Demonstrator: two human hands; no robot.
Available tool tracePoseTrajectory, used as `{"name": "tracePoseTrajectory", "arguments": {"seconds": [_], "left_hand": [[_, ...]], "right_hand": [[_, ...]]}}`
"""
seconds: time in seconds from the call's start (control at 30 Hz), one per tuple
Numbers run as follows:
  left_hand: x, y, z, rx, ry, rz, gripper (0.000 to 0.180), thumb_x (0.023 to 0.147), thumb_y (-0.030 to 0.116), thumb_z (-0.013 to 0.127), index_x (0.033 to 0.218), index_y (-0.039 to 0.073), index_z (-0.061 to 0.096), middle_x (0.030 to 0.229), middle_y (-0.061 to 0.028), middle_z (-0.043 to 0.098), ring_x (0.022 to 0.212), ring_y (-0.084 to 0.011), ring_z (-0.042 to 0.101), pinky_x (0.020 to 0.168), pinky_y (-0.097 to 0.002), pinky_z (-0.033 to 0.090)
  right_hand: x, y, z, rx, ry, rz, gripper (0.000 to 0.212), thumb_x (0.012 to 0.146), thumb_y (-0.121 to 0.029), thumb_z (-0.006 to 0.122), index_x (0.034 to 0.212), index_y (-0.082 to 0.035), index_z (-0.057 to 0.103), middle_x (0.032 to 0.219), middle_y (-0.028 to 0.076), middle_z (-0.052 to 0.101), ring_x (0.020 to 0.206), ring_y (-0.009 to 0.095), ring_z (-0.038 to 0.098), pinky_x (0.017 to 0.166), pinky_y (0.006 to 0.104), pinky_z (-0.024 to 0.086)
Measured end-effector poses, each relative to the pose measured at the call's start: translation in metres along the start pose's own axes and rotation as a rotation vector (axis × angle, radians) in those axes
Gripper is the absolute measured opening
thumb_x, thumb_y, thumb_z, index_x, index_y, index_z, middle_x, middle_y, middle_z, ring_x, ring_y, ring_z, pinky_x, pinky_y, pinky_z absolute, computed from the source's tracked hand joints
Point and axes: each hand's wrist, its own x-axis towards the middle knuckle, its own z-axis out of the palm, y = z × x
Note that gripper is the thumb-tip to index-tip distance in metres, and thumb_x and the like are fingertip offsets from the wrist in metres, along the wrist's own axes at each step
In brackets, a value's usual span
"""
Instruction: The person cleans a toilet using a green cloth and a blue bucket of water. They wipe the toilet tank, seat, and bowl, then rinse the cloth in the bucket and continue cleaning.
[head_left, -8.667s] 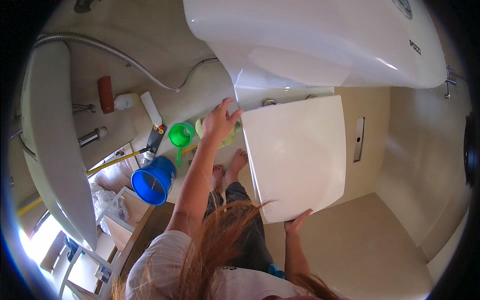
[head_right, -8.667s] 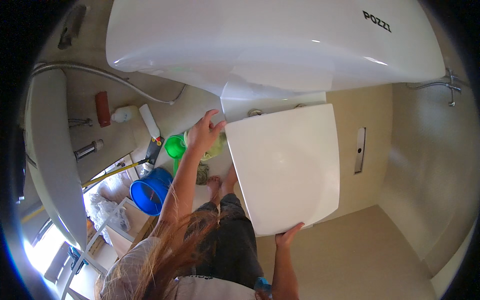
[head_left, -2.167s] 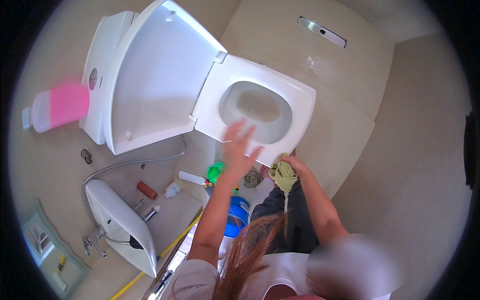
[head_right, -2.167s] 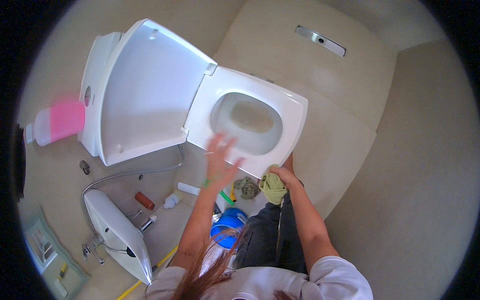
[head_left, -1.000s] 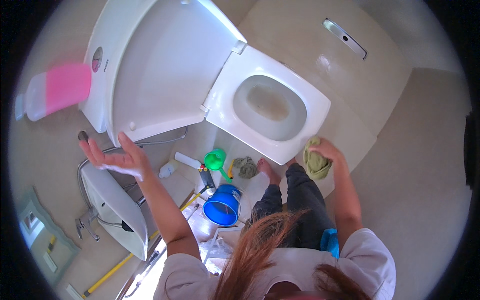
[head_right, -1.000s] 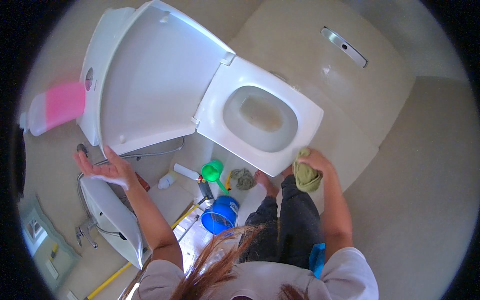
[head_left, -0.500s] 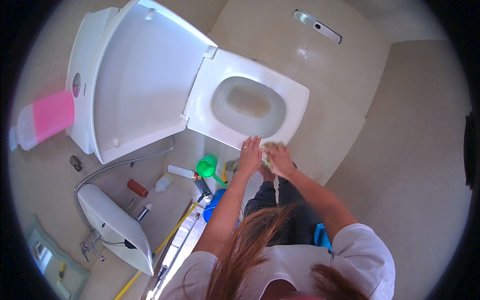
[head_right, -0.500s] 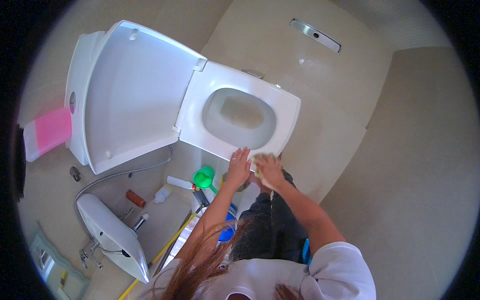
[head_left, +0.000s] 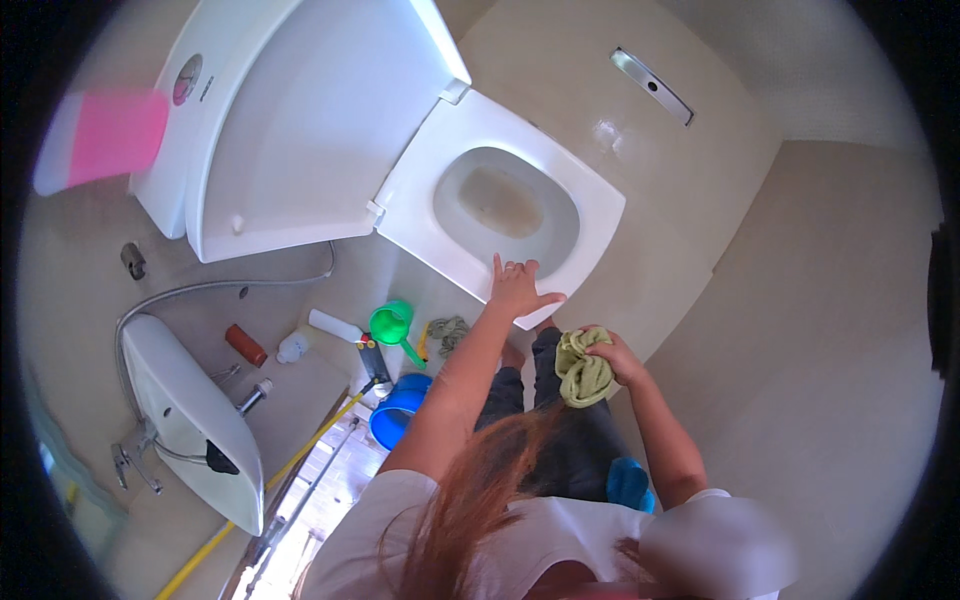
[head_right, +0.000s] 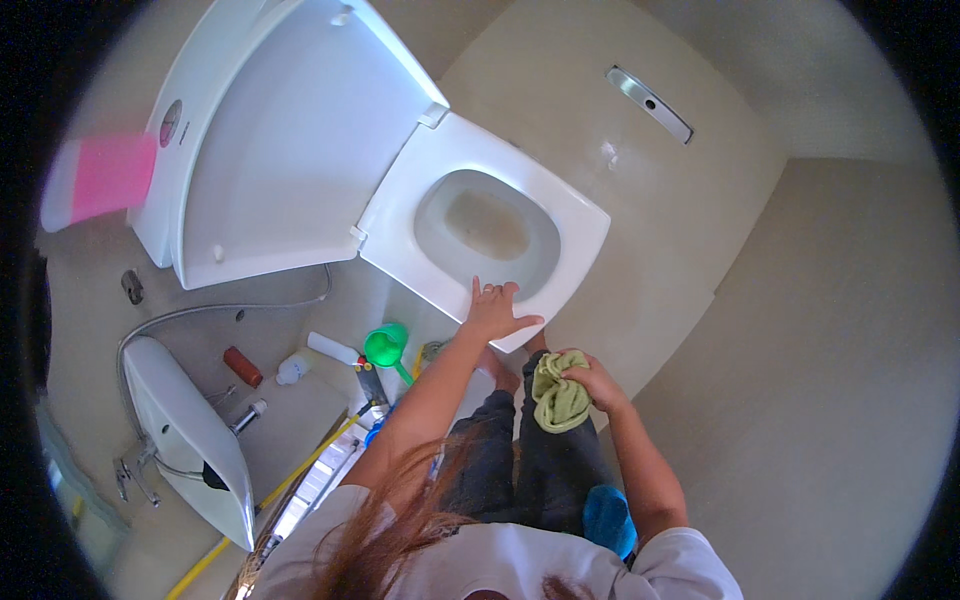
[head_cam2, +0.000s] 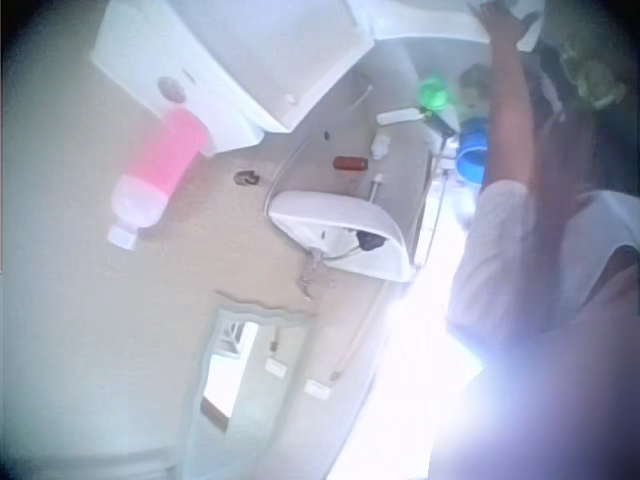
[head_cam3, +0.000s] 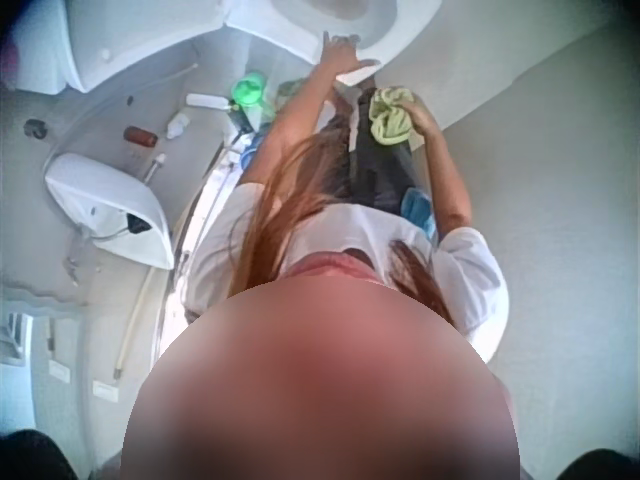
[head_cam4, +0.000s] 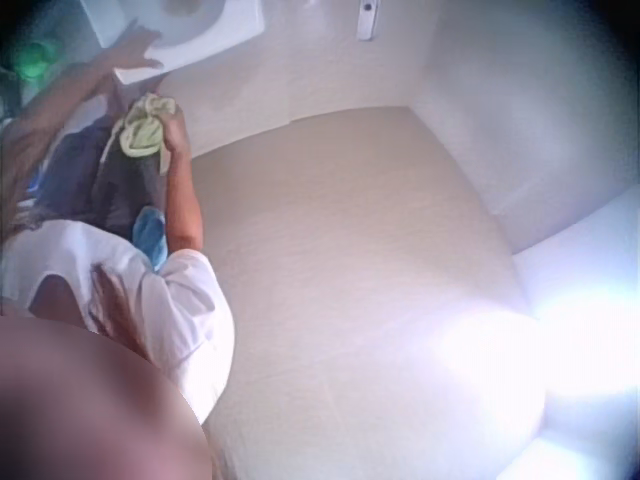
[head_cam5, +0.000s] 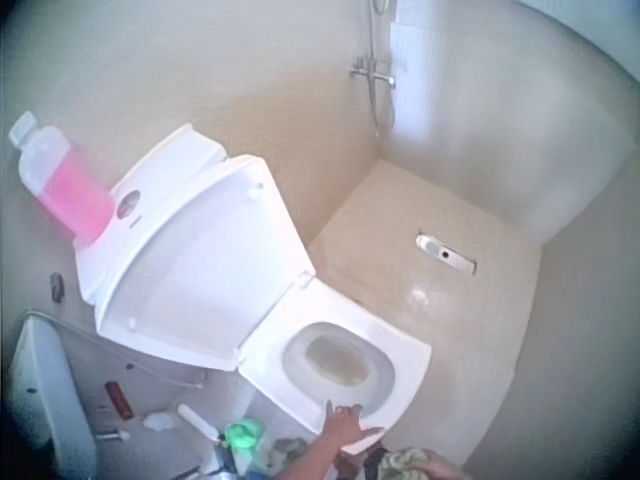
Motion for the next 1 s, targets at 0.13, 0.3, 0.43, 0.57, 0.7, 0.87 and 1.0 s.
{"name": "tracePoseTrajectory", "arguments": {"seconds": [0.13,0.3,0.43,0.57,0.7,0.87,1.0], "left_hand": [[-0.037,0.009,-0.032,-0.088,0.09,0.213,0.095,0.052,0.068,0.06,0.116,0.002,0.038,0.106,-0.018,0.052,0.11,-0.0323,0.042,0.102,-0.0499,0.006],[-0.102,-0.006,-0.121,-0.245,0.123,0.333,0.098,0.043,0.044,0.078,0.12,0.009,0.029,0.091,-0.0092,0.053,0.098,-0.028,0.049,0.101,-0.0493,0.014],[-0.134,-0.049,-0.181,-0.397,0.117,0.381,0.099,0.044,0.037,0.077,0.123,0.008,0.025,0.1,-0.0072,0.047,0.105,-0.0223,0.041,0.1,-0.0391,0.02],[-0.147,-0.073,-0.223,-0.703,0.024,0.307,0.087,0.052,0.029,0.073,0.122,0.011,0.027,0.101,-0.0091,0.049,0.101,-0.0238,0.044,0.096,-0.0355,0.026],[-0.168,-0.071,-0.262,-0.488,0.265,0.281,0.07,0.06,0.021,0.066,0.12,0.01,0.033,0.095,-0.0053,0.054,0.095,-0.0195,0.047,0.091,-0.034,0.032],[-0.197,-0.034,-0.29,-0.29,0.659,0.076,0.048,0.065,0.018,0.066,0.108,0.007,0.049,0.086,-0.005,0.056,0.082,-0.0184,0.053,0.076,-0.0314,0.041],[-0.19,-0.046,-0.291,0.197,1.034,0.038,0.037,0.068,0.026,0.068,0.098,0.007,0.057,0.084,-0.0073,0.054,0.076,-0.0211,0.053,0.066,-0.0285,0.043]], "right_hand": [[-0.01,-0.01,-0.025,0.1,-0.017,0.029,0.048,0.068,-0.009,0.054,0.114,0.0,0.044,0.102,0.012,0.054,0.092,0.021,0.054,0.082,0.0312,0.044],[-0.008,-0.052,0.023,0.04,-0.232,-0.087,0.072,0.064,-0.011,0.059,0.129,-0.002,0.028,0.107,0.011,0.05,0.1,0.021,0.051,0.089,0.0321,0.039],[0.008,-0.065,0.107,-0.057,-0.453,-0.305,0.082,0.066,-0.016,0.063,0.135,-0.009,0.019,0.104,0.007,0.046,0.1,0.018,0.045,0.09,0.029,0.033],[0.007,-0.096,0.203,-0.254,-0.515,-0.529,0.084,0.067,-0.016,0.061,0.136,-0.009,0.013,0.111,0.011,0.046,0.104,0.021,0.044,0.091,0.0301,0.033],[0.014,-0.113,0.25,-0.245,-0.508,-0.621,0.087,0.065,-0.012,0.057,0.137,-0.012,0.008,0.113,0.016,0.047,0.102,0.025,0.048,0.09,0.0308,0.034],[0.026,-0.14,0.273,-0.235,-0.503,-0.687,0.088,0.063,-0.01,0.056,0.137,-0.015,0.008,0.112,0.016,0.048,0.101,0.025,0.049,0.089,0.0304,0.036],[0.037,-0.171,0.288,-0.244,-0.523,-0.747,0.076,0.064,-0.011,0.056,0.133,-0.015,0.025,0.111,0.012,0.05,0.099,0.02,0.049,0.088,0.03,0.037]]}}
